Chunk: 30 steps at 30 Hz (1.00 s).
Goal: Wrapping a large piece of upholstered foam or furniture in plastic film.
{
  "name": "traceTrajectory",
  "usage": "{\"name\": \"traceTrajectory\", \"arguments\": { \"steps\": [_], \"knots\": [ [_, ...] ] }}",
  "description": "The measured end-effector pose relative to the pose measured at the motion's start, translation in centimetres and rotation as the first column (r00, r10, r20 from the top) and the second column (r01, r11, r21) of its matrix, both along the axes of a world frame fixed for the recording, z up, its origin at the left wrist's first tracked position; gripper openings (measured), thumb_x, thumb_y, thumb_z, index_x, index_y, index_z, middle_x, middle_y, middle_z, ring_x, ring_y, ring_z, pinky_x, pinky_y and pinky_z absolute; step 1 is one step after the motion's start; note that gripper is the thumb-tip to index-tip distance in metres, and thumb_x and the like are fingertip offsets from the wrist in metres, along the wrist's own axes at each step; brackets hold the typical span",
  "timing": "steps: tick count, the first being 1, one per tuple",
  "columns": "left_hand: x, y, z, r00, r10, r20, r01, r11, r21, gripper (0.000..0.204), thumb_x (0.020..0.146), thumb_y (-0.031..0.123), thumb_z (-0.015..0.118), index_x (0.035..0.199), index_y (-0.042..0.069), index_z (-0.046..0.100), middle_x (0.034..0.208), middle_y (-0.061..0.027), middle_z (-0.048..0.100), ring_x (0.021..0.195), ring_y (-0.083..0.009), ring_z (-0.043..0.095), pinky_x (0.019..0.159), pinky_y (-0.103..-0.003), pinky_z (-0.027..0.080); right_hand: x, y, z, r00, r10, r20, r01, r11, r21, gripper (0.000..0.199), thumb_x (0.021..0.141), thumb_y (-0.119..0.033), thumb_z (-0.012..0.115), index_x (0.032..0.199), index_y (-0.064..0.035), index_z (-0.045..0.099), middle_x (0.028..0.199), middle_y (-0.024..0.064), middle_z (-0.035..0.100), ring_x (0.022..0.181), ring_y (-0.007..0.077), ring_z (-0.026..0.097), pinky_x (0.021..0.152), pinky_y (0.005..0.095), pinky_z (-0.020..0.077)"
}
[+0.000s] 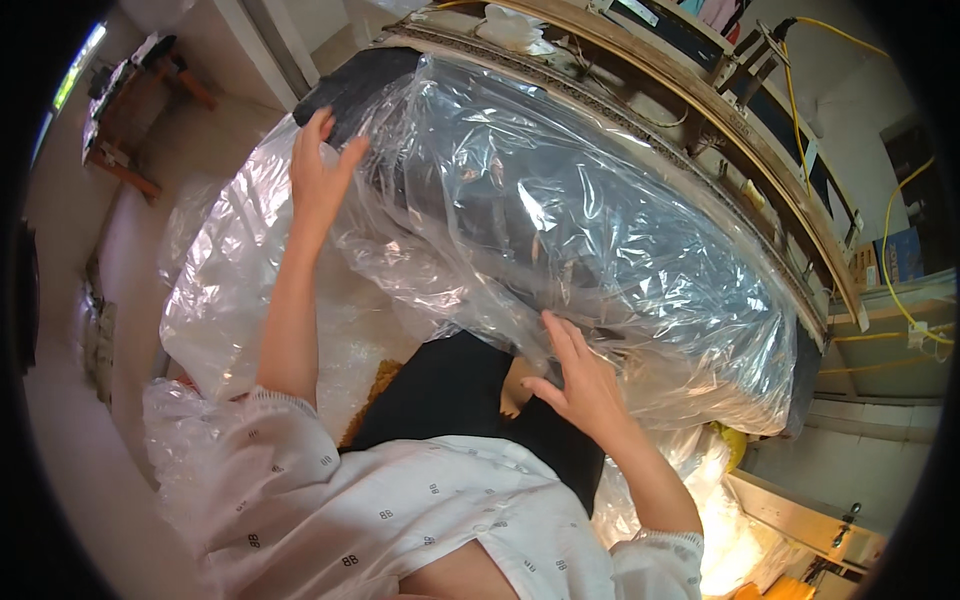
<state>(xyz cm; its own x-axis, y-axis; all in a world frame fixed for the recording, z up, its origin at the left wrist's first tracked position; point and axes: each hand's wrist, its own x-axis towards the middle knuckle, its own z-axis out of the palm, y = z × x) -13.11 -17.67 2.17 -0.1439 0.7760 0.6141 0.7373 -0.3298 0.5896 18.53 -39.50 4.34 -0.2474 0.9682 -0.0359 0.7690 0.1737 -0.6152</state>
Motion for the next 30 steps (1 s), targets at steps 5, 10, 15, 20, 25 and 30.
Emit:
{"name": "traceTrajectory", "arguments": {
  "steps": [5, 10, 15, 20, 25, 30],
  "knots": [
    [-5.4, -3.8, -9.4, 0.983, -0.118, 0.138, 0.15, 0.955, -0.255, 0.049, 0.08, 0.027, 0.064, 0.119, 0.002, 0.046, 0.097, -0.0126, 0.058, 0.09, -0.0212, 0.057, 0.079, -0.034, 0.043, 0.9, 1.2, -5.5, 0.996, 0.066, 0.067, -0.067, 0.998, 0.021, 0.035, 0.076, -0.017, 0.065, 0.109, -0.0074, 0.056, 0.084, 0.0134, 0.059, 0.071, 0.0331, 0.058, 0.06, 0.0381, 0.046],
    [-5.6, -7.3, -4.9, 0.76, -0.105, 0.641, 0.383, 0.87, -0.312, 0.023, 0.091, 0.014, 0.049, 0.112, 0.005, 0.052, 0.069, -0.0028, 0.055, 0.051, -0.0063, 0.047, 0.049, -0.019, 0.04, 5.0, 3.2, 1.4, 0.975, -0.195, -0.109, 0.19, 0.981, -0.05, 0.017, 0.083, -0.016, 0.059, 0.097, -0.0049, 0.061, 0.079, -0.0025, 0.06, 0.073, 0.0062, 0.055, 0.063, 0.0258, 0.0444],
    [2.1, -14.4, 5.2, 0.617, -0.48, 0.623, 0.663, 0.743, -0.085, 0.027, 0.091, 0.01, 0.043, 0.114, 0.0, 0.054, 0.062, 0.0, 0.049, 0.047, -0.0053, 0.042, 0.044, -0.018, 0.035, 21.5, 2.9, 11.3, 0.794, -0.608, -0.015, 0.496, 0.633, 0.595, 0.022, 0.089, -0.013, 0.054, 0.108, -0.0024, 0.056, 0.1, 0.0048, 0.058, 0.092, 0.0124, 0.055, 0.078, 0.0256, 0.0438],
    [8.1, -19.0, 5.7, 0.21, -0.912, 0.353, 0.969, 0.242, 0.049, 0.039, 0.08, 0.0, 0.054, 0.119, 0.005, 0.055, 0.085, -0.0036, 0.065, 0.067, -0.0155, 0.061, 0.076, -0.031, 0.039, 12.5, 1.5, 14.5, 0.864, -0.447, -0.232, 0.481, 0.599, 0.64, 0.025, 0.088, -0.013, 0.053, 0.112, -0.0052, 0.055, 0.104, 0.0042, 0.055, 0.09, 0.0132, 0.054, 0.078, 0.0247, 0.0422],
    [13.8, -21.8, 4.7, 0.146, -0.942, 0.304, 0.989, 0.133, -0.064, 0.036, 0.081, 0.0, 0.055, 0.117, 0.004, 0.055, 0.081, -0.0028, 0.065, 0.078, -0.0161, 0.062, 0.082, -0.031, 0.039, 1.5, 3.0, 10.3, 0.746, -0.252, -0.616, 0.189, 0.968, -0.166, 0.047, 0.087, -0.031, 0.055, 0.123, -0.0029, 0.046, 0.103, 0.0081, 0.057, 0.09, 0.0127, 0.056, 0.072, 0.0254, 0.0446],
    [17.2, -24.3, 3.9, 0.062, -0.938, 0.341, 0.983, -0.002, -0.186, 0.037, 0.081, 0.004, 0.057, 0.118, 0.005, 0.054, 0.086, -0.002, 0.065, 0.083, -0.0178, 0.061, 0.087, -0.033, 0.036, 2.4, 4.7, 7.0, 0.498, -0.332, -0.801, 0.127, 0.942, -0.312, 0.03, 0.085, -0.02, 0.056, 0.108, -0.0021, 0.051, 0.077, 0.0007, 0.052, 0.065, 0.0057, 0.048, 0.055, 0.0204, 0.0378]
  ]
}}
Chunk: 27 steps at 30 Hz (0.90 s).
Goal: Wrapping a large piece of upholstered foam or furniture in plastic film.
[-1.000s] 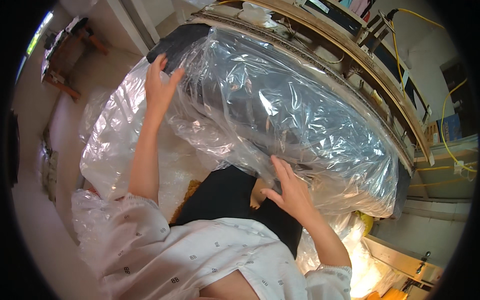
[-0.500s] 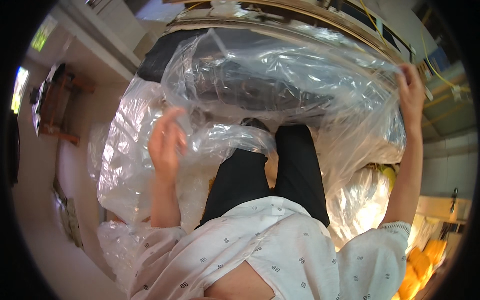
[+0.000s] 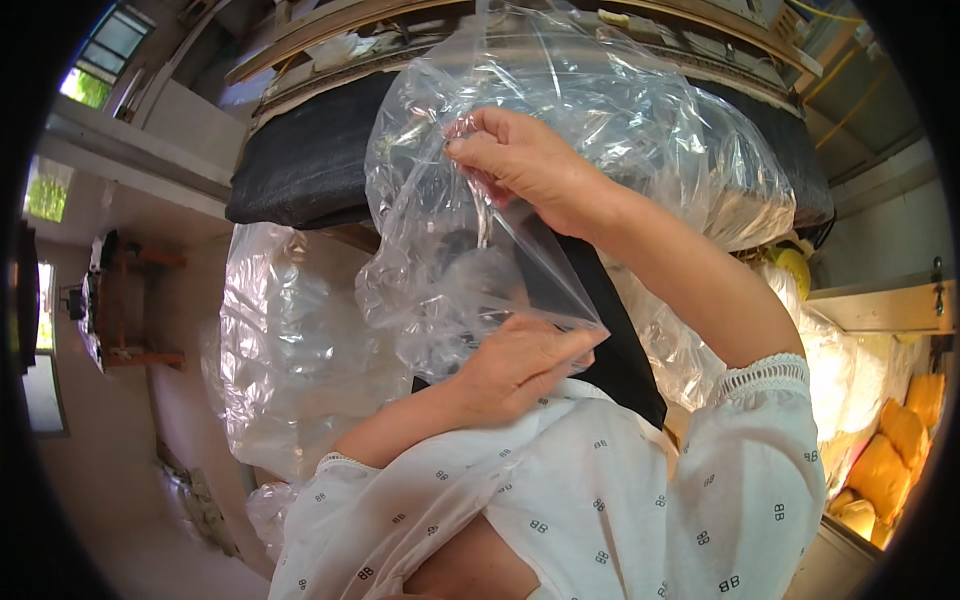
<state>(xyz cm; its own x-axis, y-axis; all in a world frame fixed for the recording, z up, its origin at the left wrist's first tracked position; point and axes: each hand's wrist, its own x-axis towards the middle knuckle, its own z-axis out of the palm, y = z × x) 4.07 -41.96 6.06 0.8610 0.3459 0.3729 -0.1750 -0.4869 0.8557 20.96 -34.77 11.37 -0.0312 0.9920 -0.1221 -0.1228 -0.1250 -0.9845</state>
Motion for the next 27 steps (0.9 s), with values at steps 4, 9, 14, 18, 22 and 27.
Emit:
{"name": "traceTrajectory", "arguments": {
  "steps": [4, 9, 14, 18, 22, 27],
  "knots": [
    [-1.2, 3.3, 2.1, 0.997, 0.052, -0.052, -0.028, 0.918, 0.396, 0.032, 0.075, 0.011, 0.066, 0.107, 0.007, 0.061, 0.086, -0.0034, 0.064, 0.073, -0.017, 0.061, 0.064, -0.028, 0.045, 0.3, -2.3, -1.3, 0.988, -0.115, 0.1, 0.098, 0.982, 0.161, 0.021, 0.084, -0.014, 0.056, 0.102, -0.0037, 0.052, 0.064, -0.0059, 0.042, 0.057, 0.0017, 0.037, 0.051, 0.0183, 0.0303],
    [2.5, 9.7, 6.7, 0.837, 0.5, 0.22, -0.538, 0.682, 0.495, 0.031, 0.064, 0.007, 0.075, 0.093, 0.007, 0.065, 0.081, -0.0036, 0.062, 0.069, -0.0148, 0.06, 0.054, -0.024, 0.044, 1.4, -5.1, -2.0, 0.948, -0.212, 0.238, 0.125, 0.934, 0.335, 0.022, 0.082, -0.007, 0.057, 0.104, -0.0032, 0.052, 0.062, -0.0051, 0.04, 0.057, 0.003, 0.036, 0.051, 0.0201, 0.0319],
    [3.8, 11.7, 6.5, 0.893, 0.379, 0.244, -0.446, 0.666, 0.599, 0.029, 0.065, -0.001, 0.072, 0.093, 0.005, 0.065, 0.081, -0.0068, 0.062, 0.07, -0.0141, 0.059, 0.058, -0.023, 0.046, 1.5, -6.2, -0.4, 0.863, -0.257, 0.436, 0.074, 0.916, 0.393, 0.03, 0.078, -0.003, 0.055, 0.108, -0.0041, 0.052, 0.06, 0.0031, 0.043, 0.052, 0.0108, 0.041, 0.05, 0.0252, 0.0363],
    [3.6, 10.9, 6.0, 0.877, 0.388, 0.283, -0.48, 0.736, 0.477, 0.026, 0.065, -0.003, 0.073, 0.089, 0.003, 0.065, 0.081, -0.0066, 0.062, 0.07, -0.0142, 0.058, 0.06, -0.023, 0.047, 1.9, -6.7, -0.4, 0.844, -0.243, 0.478, 0.027, 0.91, 0.414, 0.033, 0.076, -0.002, 0.055, 0.109, -0.0062, 0.053, 0.062, 0.0059, 0.049, 0.052, 0.0136, 0.046, 0.051, 0.0263, 0.039],
    [3.0, 9.6, 6.3, 0.839, 0.444, 0.315, -0.532, 0.792, 0.3, 0.021, 0.065, -0.004, 0.072, 0.084, 0.004, 0.066, 0.078, -0.0042, 0.06, 0.068, -0.0126, 0.057, 0.057, -0.022, 0.045, 2.2, -7.0, 0.7, 0.806, -0.244, 0.539, -0.044, 0.884, 0.466, 0.036, 0.073, 0.0, 0.055, 0.108, -0.0072, 0.054, 0.064, 0.0074, 0.052, 0.053, 0.0151, 0.05, 0.052, 0.0267, 0.0406],
    [1.6, 9.4, 7.1, 0.827, 0.446, 0.342, -0.549, 0.771, 0.322, 0.019, 0.066, -0.003, 0.072, 0.083, 0.006, 0.067, 0.081, -0.0039, 0.058, 0.071, -0.0111, 0.056, 0.056, -0.022, 0.044, 1.5, -7.2, 2.1, 0.77, -0.246, 0.588, -0.096, 0.868, 0.488, 0.035, 0.072, 0.0, 0.056, 0.105, -0.0082, 0.057, 0.064, 0.0073, 0.051, 0.053, 0.0156, 0.05, 0.052, 0.0274, 0.0413]
  ]
}}
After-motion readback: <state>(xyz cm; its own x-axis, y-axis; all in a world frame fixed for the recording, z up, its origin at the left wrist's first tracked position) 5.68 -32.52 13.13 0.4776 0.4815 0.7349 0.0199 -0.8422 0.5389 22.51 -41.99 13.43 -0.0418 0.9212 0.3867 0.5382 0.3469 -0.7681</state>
